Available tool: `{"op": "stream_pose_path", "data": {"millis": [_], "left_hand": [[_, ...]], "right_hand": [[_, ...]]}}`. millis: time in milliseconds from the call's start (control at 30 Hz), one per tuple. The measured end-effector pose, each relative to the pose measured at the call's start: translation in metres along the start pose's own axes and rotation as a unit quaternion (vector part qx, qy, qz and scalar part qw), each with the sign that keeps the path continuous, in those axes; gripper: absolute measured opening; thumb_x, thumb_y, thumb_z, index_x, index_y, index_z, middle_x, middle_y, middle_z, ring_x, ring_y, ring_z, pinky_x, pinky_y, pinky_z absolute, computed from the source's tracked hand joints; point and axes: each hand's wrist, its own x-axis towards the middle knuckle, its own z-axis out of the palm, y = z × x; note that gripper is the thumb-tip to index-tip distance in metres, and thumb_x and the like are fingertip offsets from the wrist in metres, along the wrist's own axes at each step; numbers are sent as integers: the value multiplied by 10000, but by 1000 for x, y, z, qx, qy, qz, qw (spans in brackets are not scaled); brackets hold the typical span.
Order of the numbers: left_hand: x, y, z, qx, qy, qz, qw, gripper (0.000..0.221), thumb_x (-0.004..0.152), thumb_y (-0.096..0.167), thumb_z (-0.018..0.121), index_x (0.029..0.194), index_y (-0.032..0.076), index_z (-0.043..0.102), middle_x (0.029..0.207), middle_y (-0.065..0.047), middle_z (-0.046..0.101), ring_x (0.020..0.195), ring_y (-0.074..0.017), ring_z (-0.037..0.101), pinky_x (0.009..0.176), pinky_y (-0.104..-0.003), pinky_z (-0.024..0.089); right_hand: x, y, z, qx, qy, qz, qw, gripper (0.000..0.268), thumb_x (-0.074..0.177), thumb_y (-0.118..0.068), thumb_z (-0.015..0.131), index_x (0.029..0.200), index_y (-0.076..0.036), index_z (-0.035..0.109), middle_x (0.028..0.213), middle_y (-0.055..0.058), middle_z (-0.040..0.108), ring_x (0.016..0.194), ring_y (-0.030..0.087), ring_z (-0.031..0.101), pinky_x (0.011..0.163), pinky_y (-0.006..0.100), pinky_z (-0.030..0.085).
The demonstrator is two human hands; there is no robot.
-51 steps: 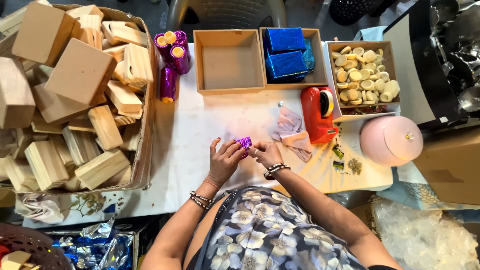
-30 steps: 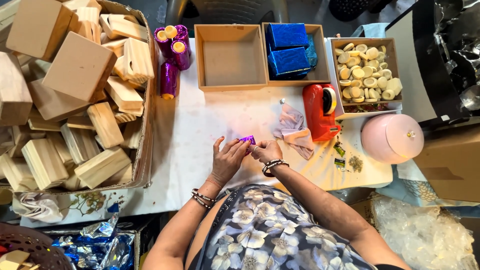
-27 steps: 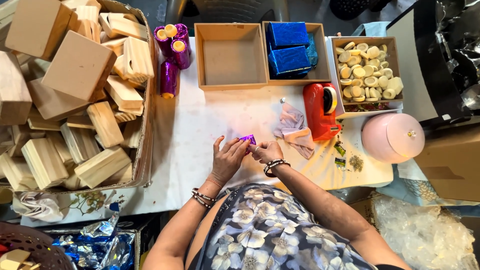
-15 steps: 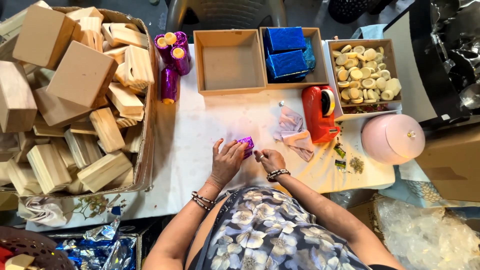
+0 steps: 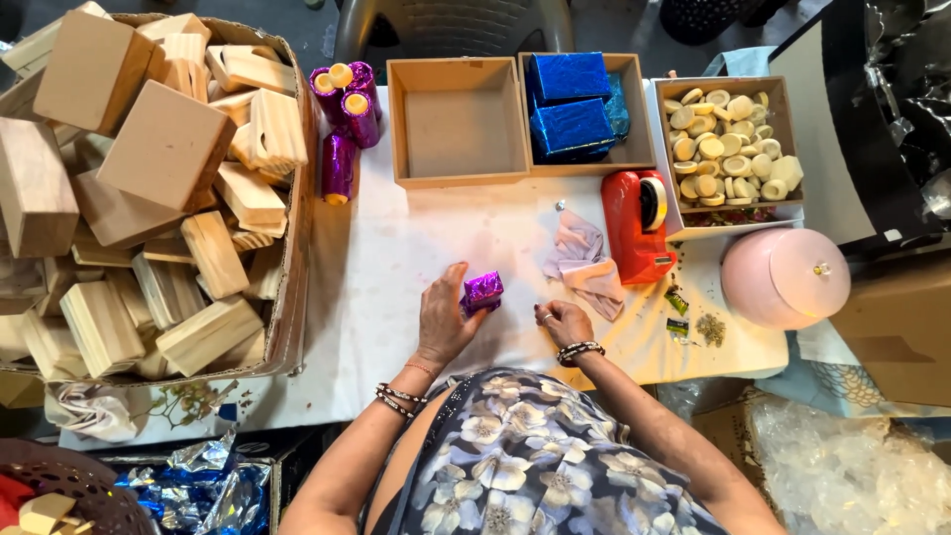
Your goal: Wrapping small wooden boxes with purple decorative paper and tape.
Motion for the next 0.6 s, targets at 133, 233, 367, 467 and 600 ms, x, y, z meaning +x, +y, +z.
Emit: {"op": "stream_pose_path", "data": {"millis": [133, 233, 367, 467, 600], "left_hand": [[0, -13, 12, -74, -32, -112, 990, 993, 699, 269, 883, 1508, 6, 372, 1278, -161, 639, 1192, -329, 602, 997, -471, 421], [-3, -37, 31, -123, -56, -193, 972, 847, 692, 207, 871, 1439, 71, 496, 1123, -140, 733, 1067, -308, 701, 942, -421, 538], [-18, -87, 72, -222, -44, -253, 941, 468, 824, 226, 865, 1223, 64, 681, 1062, -76, 806, 971, -208, 763, 859, -327, 597], [-5, -87, 65, -405, -25, -369, 836, 536, 853, 248, 830, 1291, 45, 596, 1003, -60, 791, 884, -156, 735, 790, -287, 594], [19, -60, 25, -510, -58, -523, 680, 528, 856, 312, 770, 1278, 172, 485, 837, -12, 731, 665, -120, 683, 612, -244, 534]], "right_hand": [[4, 7, -1, 12, 3, -5, 1000, 341, 957, -388, 653, 848, -80, 753, 776, 5, 771, 714, 108, 692, 711, 288, 518], [12, 12, 0, 18, -1, -14, 1000, 306, 940, -362, 664, 861, -81, 754, 780, 0, 775, 717, 96, 694, 711, 284, 521], [27, 21, 4, 39, -20, -29, 999, 278, 947, -329, 676, 889, -67, 749, 791, 9, 774, 721, 90, 683, 699, 280, 523], [35, 26, 9, 87, -28, -52, 994, 216, 947, -269, 699, 950, -56, 738, 826, 14, 769, 743, 82, 679, 702, 268, 530], [25, -3, 4, 111, -36, -130, 985, 317, 866, -128, 767, 1168, -78, 687, 948, 29, 749, 795, 92, 701, 737, 269, 566]]}}
